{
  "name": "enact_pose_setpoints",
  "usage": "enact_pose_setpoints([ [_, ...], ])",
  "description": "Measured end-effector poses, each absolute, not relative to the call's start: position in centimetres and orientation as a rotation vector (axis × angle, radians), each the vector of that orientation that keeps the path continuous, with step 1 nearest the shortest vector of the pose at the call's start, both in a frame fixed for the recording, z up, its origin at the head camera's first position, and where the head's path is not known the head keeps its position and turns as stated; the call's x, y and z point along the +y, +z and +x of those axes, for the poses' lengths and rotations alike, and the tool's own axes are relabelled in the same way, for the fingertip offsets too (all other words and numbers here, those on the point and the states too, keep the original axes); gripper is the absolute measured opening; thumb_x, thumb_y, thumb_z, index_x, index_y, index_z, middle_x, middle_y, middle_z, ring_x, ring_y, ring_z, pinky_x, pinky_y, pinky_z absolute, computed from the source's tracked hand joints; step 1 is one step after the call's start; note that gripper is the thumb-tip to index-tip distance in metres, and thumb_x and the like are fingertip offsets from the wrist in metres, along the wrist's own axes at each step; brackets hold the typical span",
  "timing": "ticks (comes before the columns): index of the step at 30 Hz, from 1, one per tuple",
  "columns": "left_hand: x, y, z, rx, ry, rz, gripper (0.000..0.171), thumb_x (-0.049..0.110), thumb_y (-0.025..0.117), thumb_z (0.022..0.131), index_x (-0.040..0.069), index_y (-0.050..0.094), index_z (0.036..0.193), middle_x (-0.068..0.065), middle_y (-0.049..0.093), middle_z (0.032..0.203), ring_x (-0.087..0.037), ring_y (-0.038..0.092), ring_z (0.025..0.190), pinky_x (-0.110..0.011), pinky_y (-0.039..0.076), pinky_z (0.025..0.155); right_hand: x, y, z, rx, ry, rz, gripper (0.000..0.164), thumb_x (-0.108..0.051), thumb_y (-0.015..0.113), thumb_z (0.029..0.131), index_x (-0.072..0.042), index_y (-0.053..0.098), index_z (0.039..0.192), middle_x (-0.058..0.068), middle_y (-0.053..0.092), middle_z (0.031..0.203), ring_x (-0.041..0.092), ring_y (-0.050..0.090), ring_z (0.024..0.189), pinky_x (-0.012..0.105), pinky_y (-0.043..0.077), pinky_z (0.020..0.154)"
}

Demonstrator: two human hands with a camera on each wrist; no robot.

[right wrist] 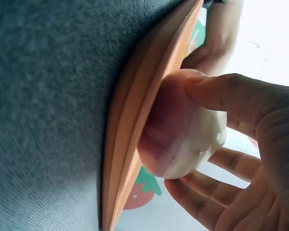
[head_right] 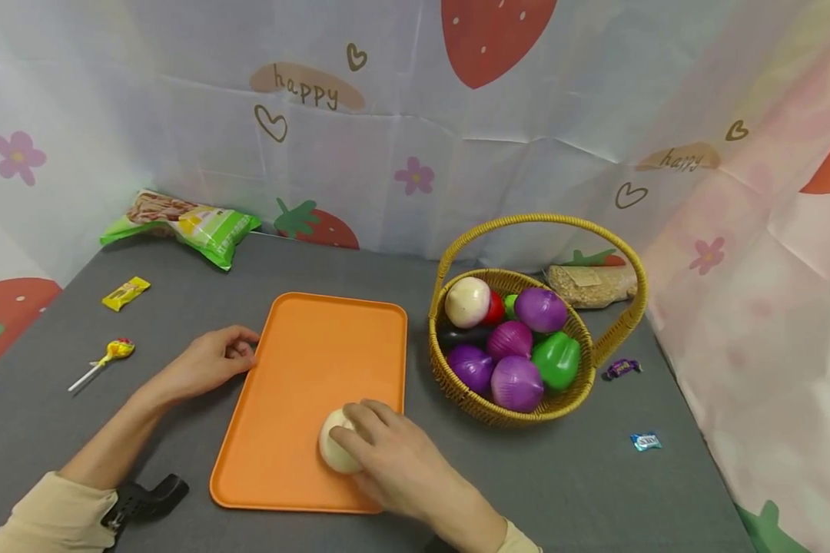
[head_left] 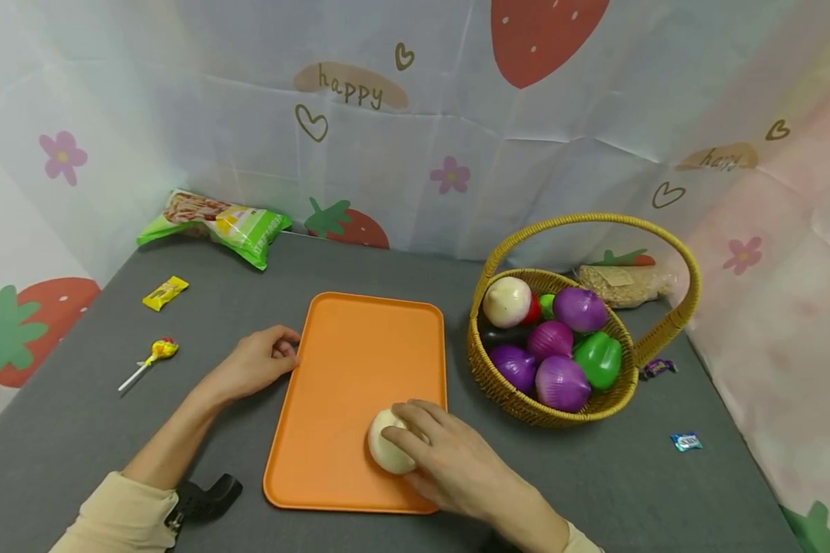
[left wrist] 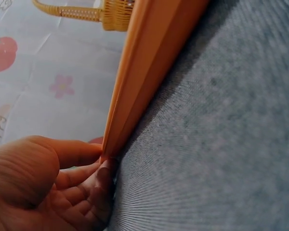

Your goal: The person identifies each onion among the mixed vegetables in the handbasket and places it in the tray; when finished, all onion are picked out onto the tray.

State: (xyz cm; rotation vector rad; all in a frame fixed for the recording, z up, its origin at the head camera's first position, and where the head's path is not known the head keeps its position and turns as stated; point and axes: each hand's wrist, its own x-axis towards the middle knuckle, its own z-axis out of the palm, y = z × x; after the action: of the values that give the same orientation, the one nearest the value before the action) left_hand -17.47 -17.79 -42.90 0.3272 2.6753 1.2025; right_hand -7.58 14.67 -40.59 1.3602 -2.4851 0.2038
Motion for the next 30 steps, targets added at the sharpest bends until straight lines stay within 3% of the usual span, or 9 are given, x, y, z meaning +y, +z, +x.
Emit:
enact_pose_setpoints([
  [11, -18.6, -44.2, -17.9, 2.517, 1.418, 0.252, 0.035, 0.019, 0.062, 0.095, -0.003, 0.058, 0.122, -0.012, 0.065, 0.088, -0.012, 0.055, 0.059, -0.027, 0.047, 0.052, 14.6, -40.5, -7.5, -2.517, 0.161, 1.363, 0.058, -0.031, 0.083, 0.075, -0.02, 0.057, 0.125, 0.008, 0.055, 0.134, 0.026, 0.056, 0.124, 0.037, 0.052, 0.1],
  [24, -18.5, -45.1, -18.5, 2.477, 1.475, 0.209, 0.033, 0.022, 0.063, 0.095, 0.0, 0.06, 0.12, -0.009, 0.066, 0.09, -0.011, 0.059, 0.061, -0.027, 0.052, 0.054, 14.7, -40.5, -7.5, -2.498, 0.19, 1.363, 0.054, -0.028, 0.079, 0.078, -0.02, 0.057, 0.126, 0.009, 0.055, 0.135, 0.028, 0.057, 0.123, 0.039, 0.054, 0.096],
  [30, -18.7, -45.0, -18.2, 2.476, 1.483, 0.205, 0.035, 0.022, 0.064, 0.095, -0.002, 0.06, 0.12, -0.009, 0.065, 0.088, -0.01, 0.058, 0.06, -0.027, 0.052, 0.053, 14.5, -40.8, -7.5, -2.515, 0.224, 1.369, 0.054, -0.029, 0.076, 0.085, -0.02, 0.055, 0.133, 0.012, 0.052, 0.142, 0.029, 0.055, 0.128, 0.04, 0.053, 0.098],
])
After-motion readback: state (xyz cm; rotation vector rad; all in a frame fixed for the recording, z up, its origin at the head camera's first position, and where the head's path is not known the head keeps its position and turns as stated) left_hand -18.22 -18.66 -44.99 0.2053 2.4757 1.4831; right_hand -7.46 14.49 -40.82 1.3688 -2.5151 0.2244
